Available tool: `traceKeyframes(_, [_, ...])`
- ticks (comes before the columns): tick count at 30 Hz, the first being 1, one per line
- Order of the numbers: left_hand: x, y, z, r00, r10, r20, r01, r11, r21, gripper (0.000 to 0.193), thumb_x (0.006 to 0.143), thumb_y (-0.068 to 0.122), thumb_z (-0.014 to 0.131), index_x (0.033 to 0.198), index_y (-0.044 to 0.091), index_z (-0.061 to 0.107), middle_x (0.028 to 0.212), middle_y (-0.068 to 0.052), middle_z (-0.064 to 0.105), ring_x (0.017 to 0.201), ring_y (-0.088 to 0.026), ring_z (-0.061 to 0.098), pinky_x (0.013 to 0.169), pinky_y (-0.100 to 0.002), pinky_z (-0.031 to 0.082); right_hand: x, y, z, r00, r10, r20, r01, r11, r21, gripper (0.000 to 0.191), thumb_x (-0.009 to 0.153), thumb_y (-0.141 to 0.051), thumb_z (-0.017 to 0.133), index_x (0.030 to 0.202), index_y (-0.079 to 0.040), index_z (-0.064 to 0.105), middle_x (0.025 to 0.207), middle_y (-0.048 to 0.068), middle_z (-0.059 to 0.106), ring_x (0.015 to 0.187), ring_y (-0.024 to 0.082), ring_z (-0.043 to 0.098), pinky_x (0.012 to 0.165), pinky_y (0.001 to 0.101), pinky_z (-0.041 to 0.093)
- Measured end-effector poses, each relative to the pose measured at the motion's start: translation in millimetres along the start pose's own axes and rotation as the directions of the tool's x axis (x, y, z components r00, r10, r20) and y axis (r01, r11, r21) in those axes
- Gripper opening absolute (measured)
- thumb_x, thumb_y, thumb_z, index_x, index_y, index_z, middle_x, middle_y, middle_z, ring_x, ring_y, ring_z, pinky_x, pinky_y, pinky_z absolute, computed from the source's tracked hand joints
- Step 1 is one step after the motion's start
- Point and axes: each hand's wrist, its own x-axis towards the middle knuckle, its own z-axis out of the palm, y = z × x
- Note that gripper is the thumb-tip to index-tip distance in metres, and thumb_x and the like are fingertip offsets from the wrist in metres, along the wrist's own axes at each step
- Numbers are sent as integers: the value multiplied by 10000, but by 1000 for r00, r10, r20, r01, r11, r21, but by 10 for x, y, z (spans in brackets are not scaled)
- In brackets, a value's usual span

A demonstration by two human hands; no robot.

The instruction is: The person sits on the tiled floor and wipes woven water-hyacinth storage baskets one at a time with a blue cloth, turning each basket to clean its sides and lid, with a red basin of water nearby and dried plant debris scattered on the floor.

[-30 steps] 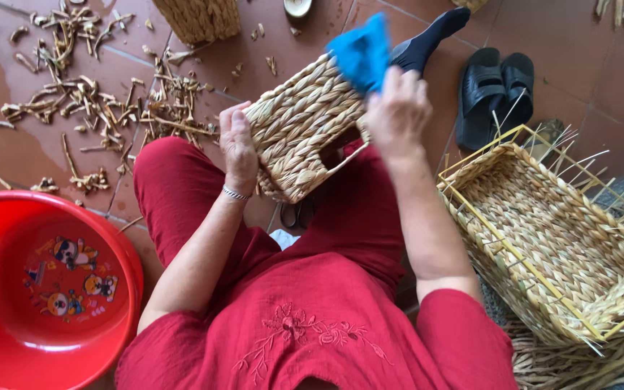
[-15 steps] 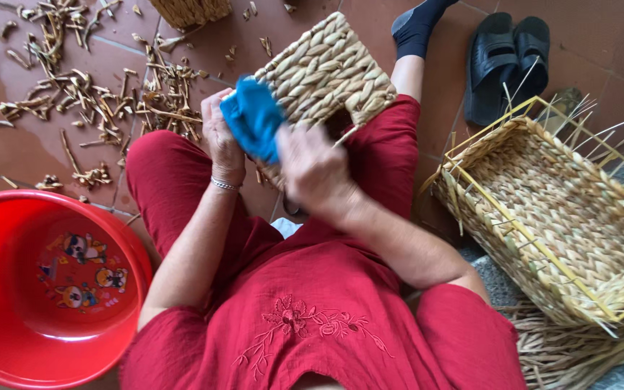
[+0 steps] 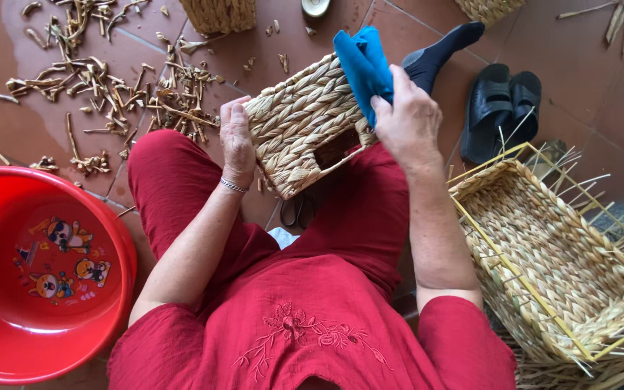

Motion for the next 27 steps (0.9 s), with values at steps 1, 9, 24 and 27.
traceKeyframes(1, [9,-8,7,1000,0,-4,0,1000,-9,327,1148,253,413,1263,6,594,1164,-80,632,1087,-154,584,1022,-293,461,-18,-33,56,999,-9,-34,8,999,-34,536,999,-285,717,1447,-47,547,1214,151,643,1075,353,601,915,520,504])
traceKeyframes(9, [-8,-52,53,999,-31,-13,29,996,-82,320,1146,258,429,1280,10,582,1146,-65,634,1058,-135,570,1004,-281,463,10,-187,270,928,-182,-326,88,955,-283,632,999,-495,686,1391,-24,529,1170,163,553,1028,338,567,856,450,512])
traceKeyframes(24, [9,-186,-78,1000,-9,10,10,995,-101,335,1158,288,413,1242,35,617,1101,-48,634,1006,-109,580,947,-275,495,-415,-606,286,905,-405,-133,362,895,-262,279,978,-107,585,1242,-43,646,971,111,595,878,276,594,652,393,508])
traceKeyframes(27, [27,-212,-127,1000,1,30,2,995,-103,333,1153,288,430,1258,24,604,1141,-47,639,1056,-115,576,1004,-276,471,46,114,134,953,-245,-177,182,932,-312,162,903,-194,738,1025,-99,691,947,129,629,888,324,614,721,485,525])
